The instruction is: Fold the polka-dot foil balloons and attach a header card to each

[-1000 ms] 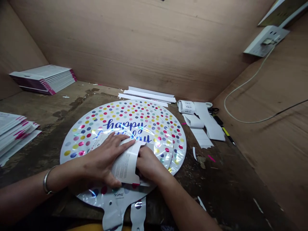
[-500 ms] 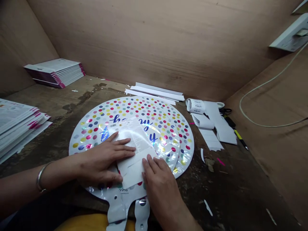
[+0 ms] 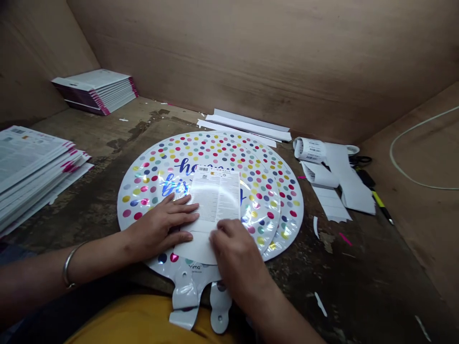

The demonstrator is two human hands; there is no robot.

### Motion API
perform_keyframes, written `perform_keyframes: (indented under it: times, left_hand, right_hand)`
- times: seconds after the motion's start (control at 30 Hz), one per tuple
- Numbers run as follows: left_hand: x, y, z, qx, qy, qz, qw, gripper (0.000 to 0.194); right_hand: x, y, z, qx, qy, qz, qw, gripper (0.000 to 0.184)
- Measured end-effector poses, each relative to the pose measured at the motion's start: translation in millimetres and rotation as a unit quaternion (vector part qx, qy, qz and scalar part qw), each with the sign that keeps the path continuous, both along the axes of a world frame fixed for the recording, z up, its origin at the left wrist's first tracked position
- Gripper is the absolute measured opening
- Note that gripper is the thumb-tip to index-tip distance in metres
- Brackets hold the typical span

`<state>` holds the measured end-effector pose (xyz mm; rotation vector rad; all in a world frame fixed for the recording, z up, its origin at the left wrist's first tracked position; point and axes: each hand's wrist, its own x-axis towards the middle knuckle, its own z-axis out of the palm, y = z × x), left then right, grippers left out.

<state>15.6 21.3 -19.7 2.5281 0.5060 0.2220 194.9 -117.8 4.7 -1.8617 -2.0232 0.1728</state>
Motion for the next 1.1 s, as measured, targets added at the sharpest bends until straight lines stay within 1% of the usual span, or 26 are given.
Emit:
perform_keyframes:
  times: [0.1, 0.17, 0.27, 0.33, 0.43, 0.57, 0.67, 0.77, 0.83, 0.9, 1.03, 1.1]
  left_hand:
    - [2.0, -1.4, 0.9, 0.001, -0.002, -0.015, 1.0, 0.041]
    - [4.1, -1.0, 2.3, 0.006, -0.005, -0.02, 1.0, 0.04]
    - [7.2, -0.1, 4.6, 0.014, -0.001, -0.016, 1.0, 0.041]
    - [9.4, 0.3, 6.4, 0.019, 0.005, -0.014, 1.0, 0.041]
    - [12.4, 0.5, 9.2, 0.027, 0.017, -0.013, 0.999, 0.04]
    - [13.7, 0.5, 10.8, 0.029, 0.024, -0.014, 0.999, 0.039]
    - [12.8, 0.5, 9.8, 0.025, 0.021, -0.012, 0.999, 0.04]
    - [12.0, 1.0, 8.7, 0.023, 0.016, -0.015, 1.0, 0.039]
    - [11.9, 1.7, 8.3, 0.026, 0.011, -0.017, 0.999, 0.038]
    - [12.1, 2.4, 8.2, 0.029, 0.009, -0.016, 0.999, 0.038]
    - [12.6, 3.1, 8.4, 0.027, 0.013, -0.013, 0.999, 0.039]
    - [12.5, 2.9, 8.6, 0.025, 0.015, -0.013, 1.0, 0.039]
  right_hand:
    - [0.5, 17.0, 5.3, -0.027, 0.069, -0.017, 0.997, 0.014]
    - [0.0, 25.6, 3.2, -0.043, 0.087, -0.012, 0.995, 0.011]
    - [0.1, 30.0, -2.8, -0.06, 0.097, -0.027, 0.993, 0.007]
    - [1.0, 29.7, -5.6, -0.057, 0.107, -0.024, 0.992, 0.007]
    - [1.7, 28.1, -7.3, -0.036, 0.112, 0.002, 0.993, 0.016]
    - [1.1, 25.7, -7.1, -0.014, 0.101, 0.035, 0.994, 0.013]
    - [3.1, 23.8, -6.7, -0.028, 0.105, 0.059, 0.992, 0.013]
    - [7.2, 22.3, -8.4, -0.031, 0.11, 0.056, 0.992, 0.011]
    - [9.5, 21.3, -10.9, -0.018, 0.104, 0.049, 0.993, 0.016]
    - [11.0, 19.8, -13.5, -0.007, 0.099, 0.057, 0.993, 0.021]
    - [13.1, 15.7, -15.6, 0.011, 0.095, 0.082, 0.992, 0.016]
    - [13.8, 15.1, -14.8, 0.014, 0.097, 0.084, 0.992, 0.015]
